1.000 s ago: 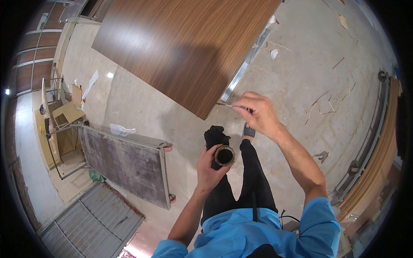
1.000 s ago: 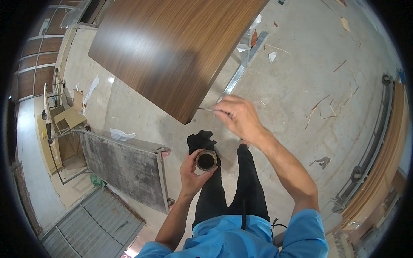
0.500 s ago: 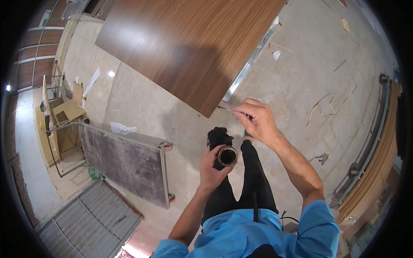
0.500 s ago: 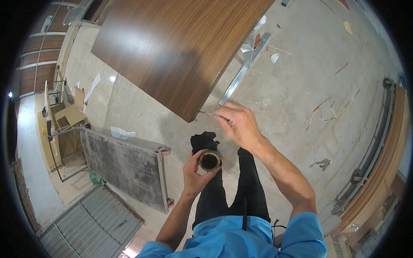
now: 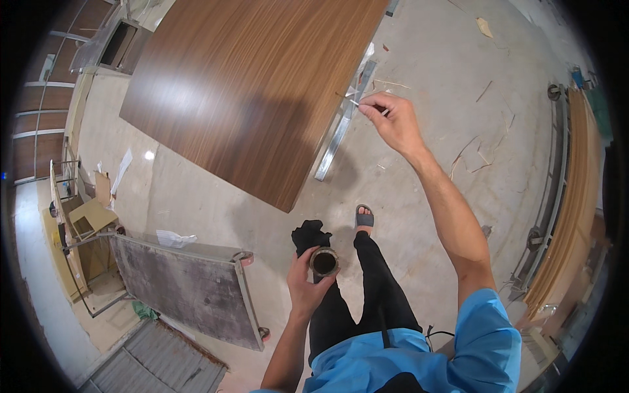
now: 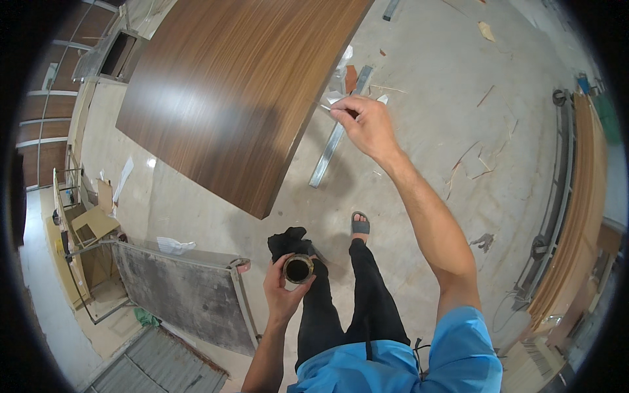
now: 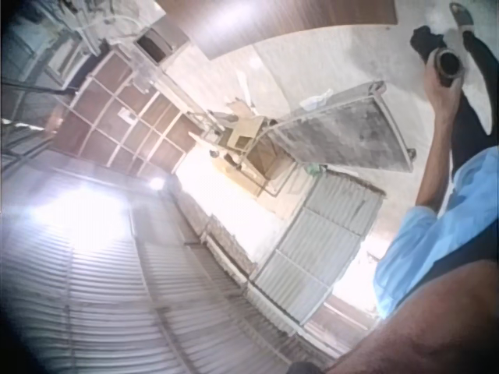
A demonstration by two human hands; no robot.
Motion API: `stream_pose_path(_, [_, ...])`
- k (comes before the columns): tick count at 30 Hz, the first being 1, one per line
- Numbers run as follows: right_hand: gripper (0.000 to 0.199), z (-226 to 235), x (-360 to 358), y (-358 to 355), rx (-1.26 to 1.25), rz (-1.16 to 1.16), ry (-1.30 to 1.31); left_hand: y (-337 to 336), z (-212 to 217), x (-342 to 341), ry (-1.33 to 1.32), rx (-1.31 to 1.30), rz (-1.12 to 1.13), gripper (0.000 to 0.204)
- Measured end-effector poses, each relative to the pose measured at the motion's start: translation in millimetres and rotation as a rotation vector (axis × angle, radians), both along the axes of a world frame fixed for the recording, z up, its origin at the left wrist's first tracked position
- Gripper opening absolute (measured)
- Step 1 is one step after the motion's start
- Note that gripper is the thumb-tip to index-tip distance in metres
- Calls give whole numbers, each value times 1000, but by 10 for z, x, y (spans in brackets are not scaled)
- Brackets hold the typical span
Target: The person applies a liquid finish to a large wooden tabletop using a small brush and a black cloth. They repeatedly dip the brush into a small container, apply the finish along the edges and surface, and wipe the area with the cloth. The person moves around the table to reach different sections.
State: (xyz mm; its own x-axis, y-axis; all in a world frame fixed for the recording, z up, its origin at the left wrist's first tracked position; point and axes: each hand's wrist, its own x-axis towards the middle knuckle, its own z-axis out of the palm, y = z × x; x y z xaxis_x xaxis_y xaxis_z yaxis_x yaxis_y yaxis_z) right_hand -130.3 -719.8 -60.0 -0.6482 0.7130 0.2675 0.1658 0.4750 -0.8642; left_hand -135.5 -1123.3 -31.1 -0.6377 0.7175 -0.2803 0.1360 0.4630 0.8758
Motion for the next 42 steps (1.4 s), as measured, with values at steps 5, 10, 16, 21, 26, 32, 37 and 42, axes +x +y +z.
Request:
stream_pose_path(5, [16,47,-224,628,-3,-128,-70,53,34,-15,15,-12,-26,69])
stream_pose_path(10, [16,317,27,719,-557,-170,-9,264,258,-51,89,-1,-120,67])
stream_pose_path(16, [12,245,916,-500,-831,336,-92,666,458,-136,-141,178,-301,68])
stream_pose_path(21, [9,409,919,-813,-938,282,31,827,502,-126,-158,246,-286,65])
stream_pose_path(26, [12,719,734,-993,-941,547,-116,743,649,-219,-240,258,-256,72])
stream_pose_path(32, [7,982,420,-972,-756,585,-201,659,577,-316,-396,280,-258,65])
stream_pose_path(37, [8,1137,-242,-1017,52,534,-218,753,332,-359,-619,459,-43,76])
stream_pose_path(42, [5,994,-940,-1087,572,681,-317,947,152,-445,-754,666,168,74])
